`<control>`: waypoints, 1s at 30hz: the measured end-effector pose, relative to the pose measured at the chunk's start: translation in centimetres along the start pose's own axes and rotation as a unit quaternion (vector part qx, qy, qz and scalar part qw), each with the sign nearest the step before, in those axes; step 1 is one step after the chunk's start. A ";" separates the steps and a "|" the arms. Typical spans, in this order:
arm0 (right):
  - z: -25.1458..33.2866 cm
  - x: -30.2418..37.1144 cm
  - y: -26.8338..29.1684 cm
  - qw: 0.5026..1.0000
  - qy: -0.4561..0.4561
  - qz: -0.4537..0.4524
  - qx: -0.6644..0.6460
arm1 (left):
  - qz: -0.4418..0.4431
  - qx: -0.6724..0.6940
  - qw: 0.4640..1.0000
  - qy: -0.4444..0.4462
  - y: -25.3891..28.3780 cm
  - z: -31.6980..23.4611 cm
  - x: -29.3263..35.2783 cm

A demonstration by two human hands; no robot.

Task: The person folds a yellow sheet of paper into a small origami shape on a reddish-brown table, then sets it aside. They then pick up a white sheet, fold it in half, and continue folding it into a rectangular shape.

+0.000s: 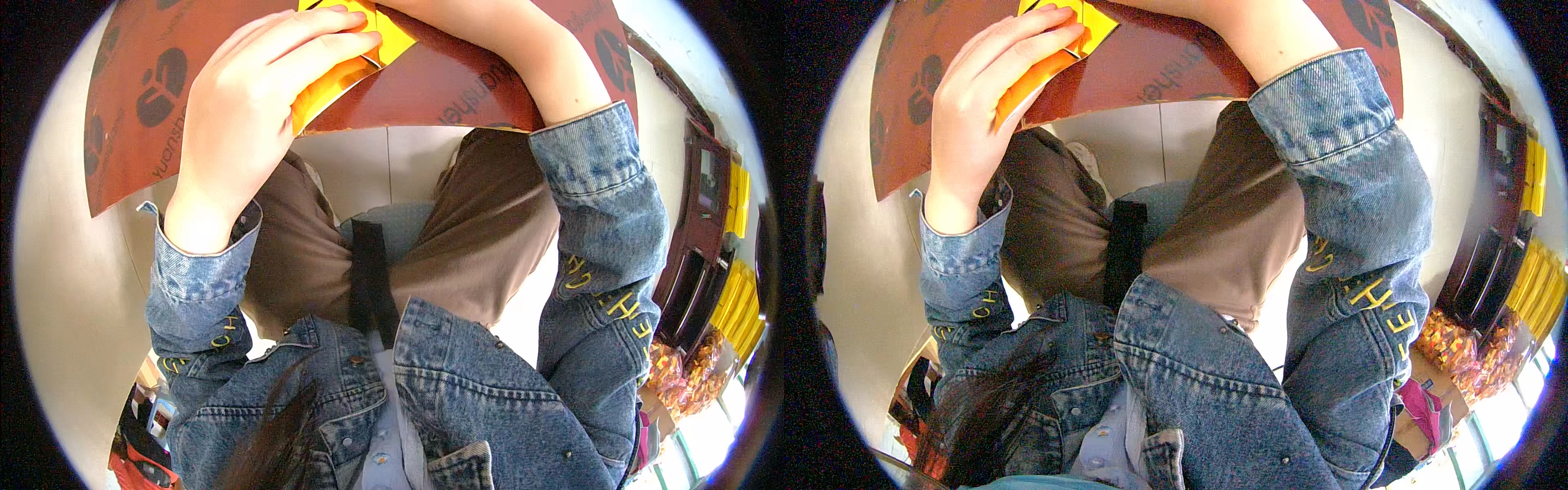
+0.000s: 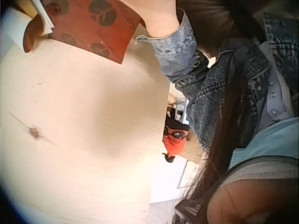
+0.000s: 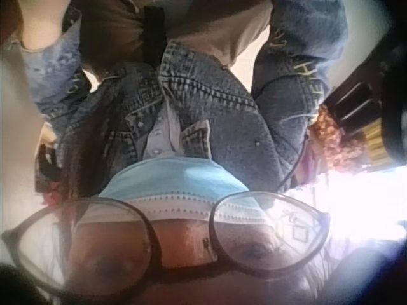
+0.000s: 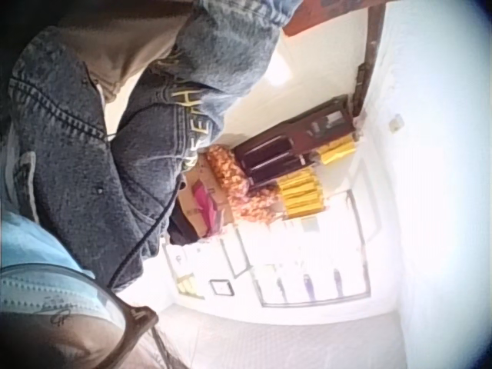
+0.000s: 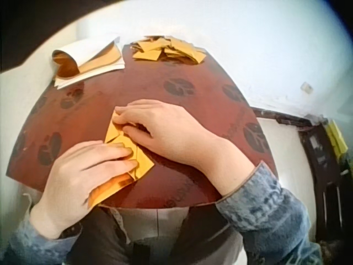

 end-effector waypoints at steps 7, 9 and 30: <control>0.8 -0.5 -0.9 1.000 0.001 -0.013 0.010 | -0.041 0.001 0.999 0.010 0.0 0.7 1.3; 1.4 -0.6 -1.8 0.999 0.018 -0.038 -0.005 | -0.009 0.001 1.000 0.007 0.7 0.7 1.6; 0.7 -0.1 -3.4 0.997 0.020 -0.019 -0.066 | 0.057 0.161 0.985 0.023 0.7 4.2 2.3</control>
Point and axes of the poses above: each hand's wrist, its own x-axis away from the middle knuckle, its own y-axis out of the back of the hand, z = x × y, the point moved 1 cm from there along -x, towards the middle knuckle, and after that the axes turned 14 degrees about x, right-handed, at the moved point
